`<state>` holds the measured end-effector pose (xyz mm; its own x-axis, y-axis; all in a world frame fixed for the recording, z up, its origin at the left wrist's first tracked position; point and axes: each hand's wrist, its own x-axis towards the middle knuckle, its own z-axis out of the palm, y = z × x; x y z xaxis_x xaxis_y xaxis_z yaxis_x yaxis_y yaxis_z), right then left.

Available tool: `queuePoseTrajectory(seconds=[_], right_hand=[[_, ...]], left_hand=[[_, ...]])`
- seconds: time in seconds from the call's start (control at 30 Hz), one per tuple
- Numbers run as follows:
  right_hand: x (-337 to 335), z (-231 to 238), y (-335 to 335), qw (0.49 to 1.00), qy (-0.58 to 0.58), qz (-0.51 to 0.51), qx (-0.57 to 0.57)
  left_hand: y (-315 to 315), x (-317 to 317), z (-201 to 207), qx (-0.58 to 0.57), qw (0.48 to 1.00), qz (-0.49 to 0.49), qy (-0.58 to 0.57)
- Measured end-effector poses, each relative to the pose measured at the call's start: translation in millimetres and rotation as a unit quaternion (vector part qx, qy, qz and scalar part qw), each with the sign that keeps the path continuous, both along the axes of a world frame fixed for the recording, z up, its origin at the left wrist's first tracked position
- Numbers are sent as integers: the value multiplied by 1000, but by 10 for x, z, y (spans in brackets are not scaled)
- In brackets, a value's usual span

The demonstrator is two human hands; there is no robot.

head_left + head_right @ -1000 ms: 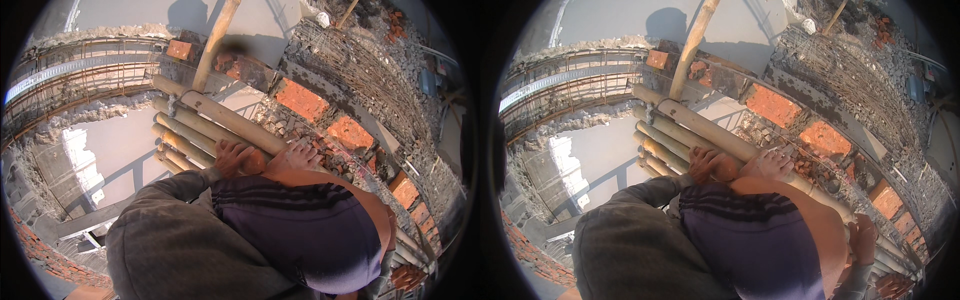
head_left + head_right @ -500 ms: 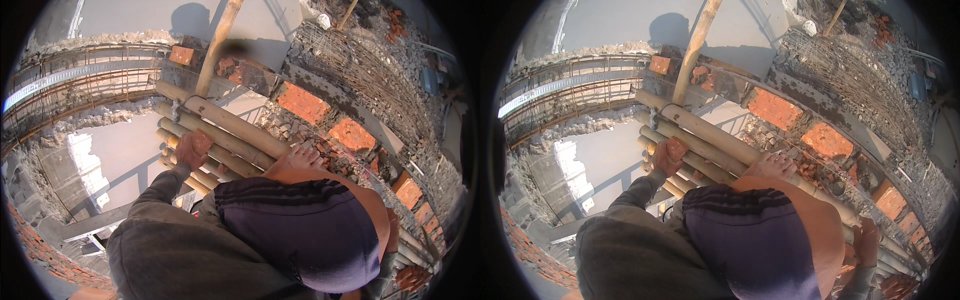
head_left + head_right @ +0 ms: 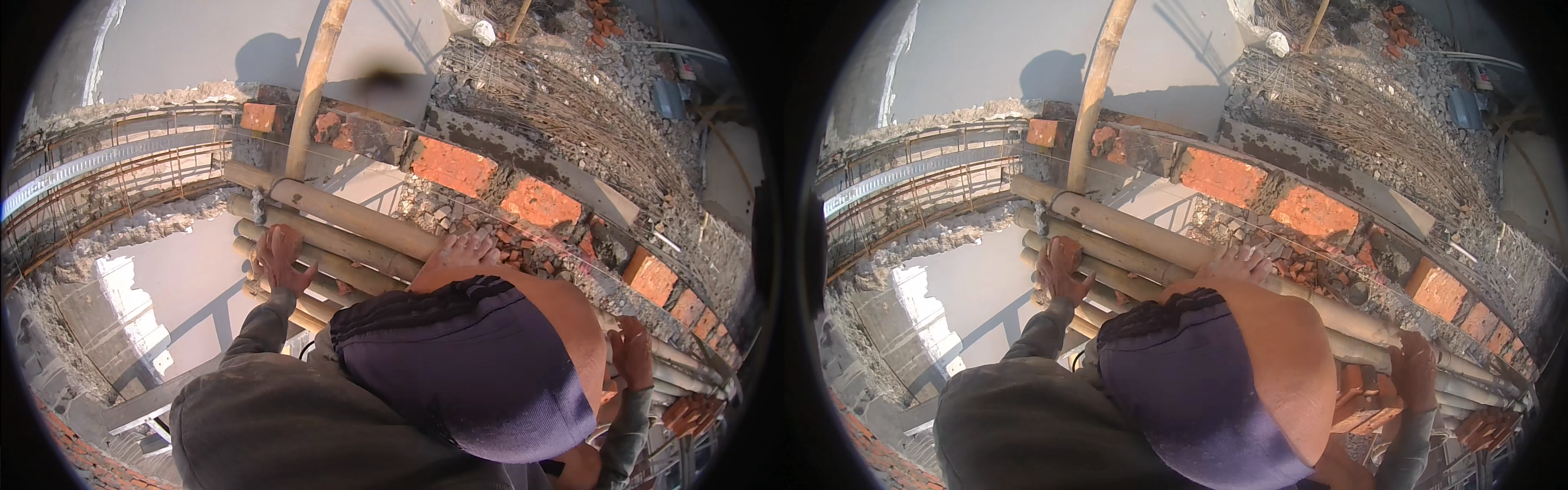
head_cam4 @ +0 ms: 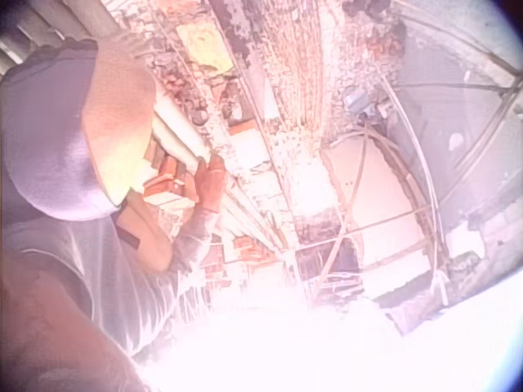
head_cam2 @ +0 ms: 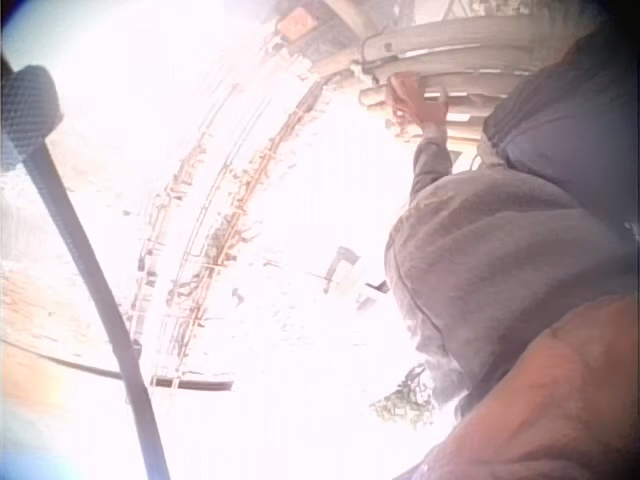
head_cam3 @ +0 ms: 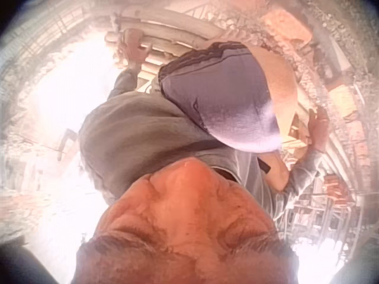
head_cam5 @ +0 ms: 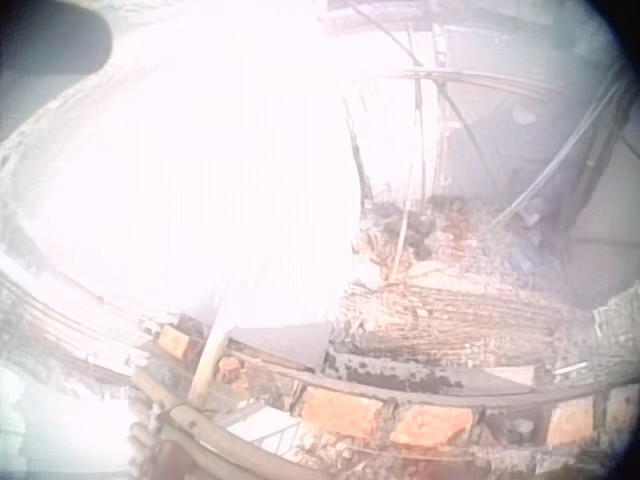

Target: The person scoops mortar from a bucket with a trowel, spreads it on a brick, and places the brick onto a growing wall. The person repeats this process, adding bricks one at a time while standing on bamboo scaffolding.

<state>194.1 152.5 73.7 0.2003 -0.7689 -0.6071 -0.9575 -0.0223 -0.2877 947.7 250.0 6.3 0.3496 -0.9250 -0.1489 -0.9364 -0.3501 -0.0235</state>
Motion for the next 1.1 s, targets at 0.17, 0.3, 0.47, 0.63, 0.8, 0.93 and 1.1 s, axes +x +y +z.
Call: queuePoseTrajectory(seconds=[0.17,0.3,0.47,0.63,0.8,0.93,1.1], right_hand=[[-78,113,118,999,-5,-19,-43],[-206,144,195,995,-41,-52,-77],[-366,78,310,995,-45,-67,-66],[-371,-223,436,993,-111,-27,-28],[-290,-390,525,994,-108,-26,-15],[-239,-263,662,996,-70,-33,-50],[159,-29,1110,980,-64,-144,-119]], left_hand=[[-172,-1044,-121,71,877,-468,81],[-579,-1853,-319,157,840,-505,125],[-921,-2478,-948,264,855,-442,64],[-1203,-3278,-532,103,893,-437,31],[-3342,-2419,1346,57,747,-662,32],[-4512,-2495,1249,93,752,-647,87],[-4664,-3747,1056,91,675,-729,75]])
